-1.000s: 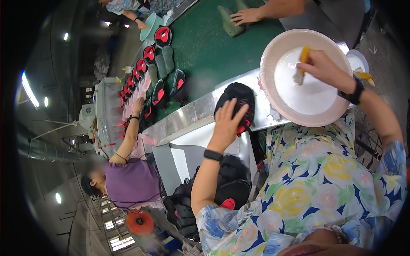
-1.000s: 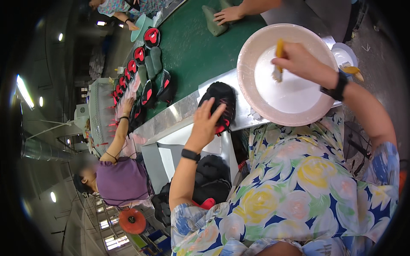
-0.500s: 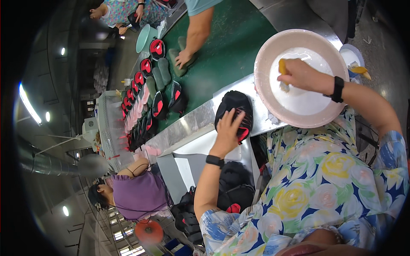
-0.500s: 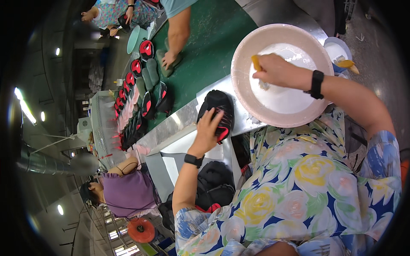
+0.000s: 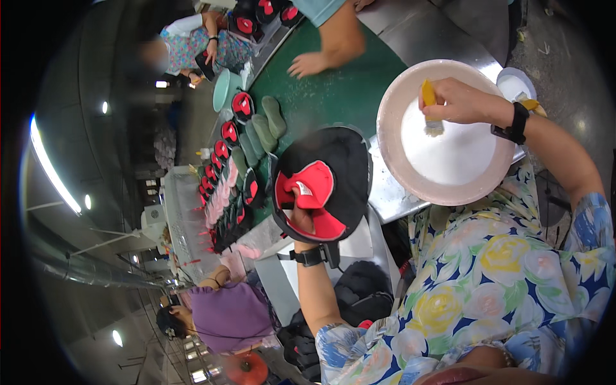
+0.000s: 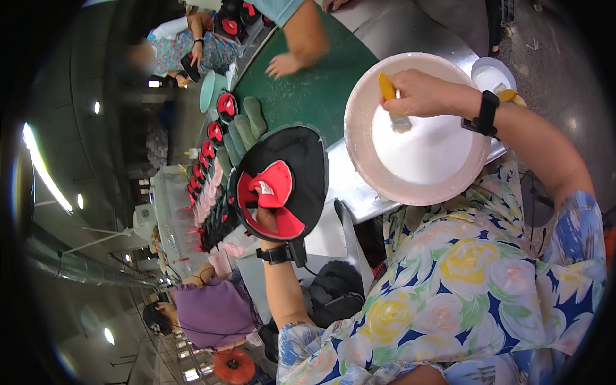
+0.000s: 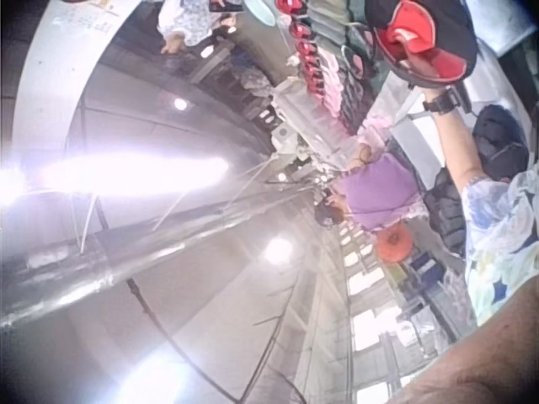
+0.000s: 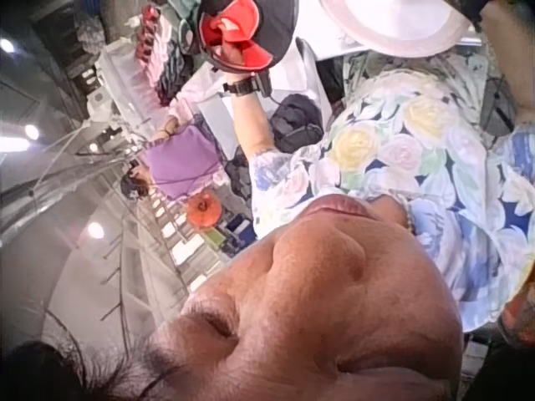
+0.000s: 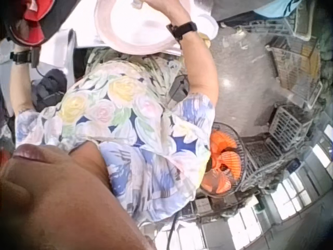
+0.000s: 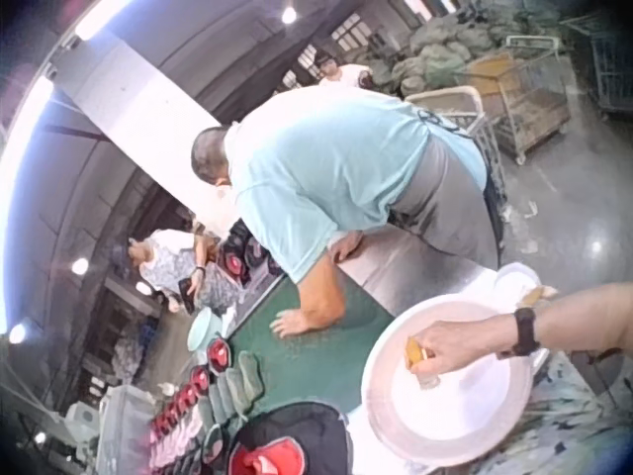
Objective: Apply adhesive to shoe components using a brush during the assembly process.
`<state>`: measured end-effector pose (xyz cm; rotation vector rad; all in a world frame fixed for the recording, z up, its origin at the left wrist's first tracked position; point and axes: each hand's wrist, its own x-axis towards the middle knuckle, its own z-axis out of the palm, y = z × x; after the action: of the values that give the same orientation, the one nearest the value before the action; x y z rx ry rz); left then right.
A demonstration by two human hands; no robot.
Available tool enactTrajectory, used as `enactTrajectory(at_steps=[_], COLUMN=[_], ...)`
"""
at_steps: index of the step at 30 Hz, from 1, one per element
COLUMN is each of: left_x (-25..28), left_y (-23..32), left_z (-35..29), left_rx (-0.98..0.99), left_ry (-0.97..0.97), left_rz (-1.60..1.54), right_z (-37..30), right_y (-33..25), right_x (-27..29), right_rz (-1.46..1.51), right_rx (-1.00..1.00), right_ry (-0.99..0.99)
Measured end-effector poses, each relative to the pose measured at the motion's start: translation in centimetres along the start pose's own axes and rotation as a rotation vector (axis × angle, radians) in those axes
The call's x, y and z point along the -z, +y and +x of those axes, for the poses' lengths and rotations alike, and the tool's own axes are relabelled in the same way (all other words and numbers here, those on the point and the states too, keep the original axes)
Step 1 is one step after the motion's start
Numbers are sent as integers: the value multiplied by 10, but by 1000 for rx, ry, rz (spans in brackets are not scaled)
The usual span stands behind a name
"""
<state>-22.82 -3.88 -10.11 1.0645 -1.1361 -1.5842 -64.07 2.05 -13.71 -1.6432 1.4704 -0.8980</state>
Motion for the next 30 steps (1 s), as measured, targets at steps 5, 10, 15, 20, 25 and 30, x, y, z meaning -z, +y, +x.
enactTrajectory(at_steps=[5,10,15,20,25,30], left_x=[-48,-48,-57,-105,1,36], left_y=[-11,-40,-48,-20,-28,-28], left_z=[0,14,12,-18,16,25], left_rx=[70,18,-187,12,-194,-175], left_ry=[-50,51,85,44,117,209], left_rz=[90,141,235,114,625,749], right_z=[2,4,-8,-12,-4,-7], right_y=[-25,-10,-30,-18,-8,-7], right_x=[10,9,8,-31,-31,-30], right_rz=[381,573,141,-236,11,50], right_rx=[-65,-21,14,340,-63,11], right_ry=[-171,-272,-136,173,-71,-255])
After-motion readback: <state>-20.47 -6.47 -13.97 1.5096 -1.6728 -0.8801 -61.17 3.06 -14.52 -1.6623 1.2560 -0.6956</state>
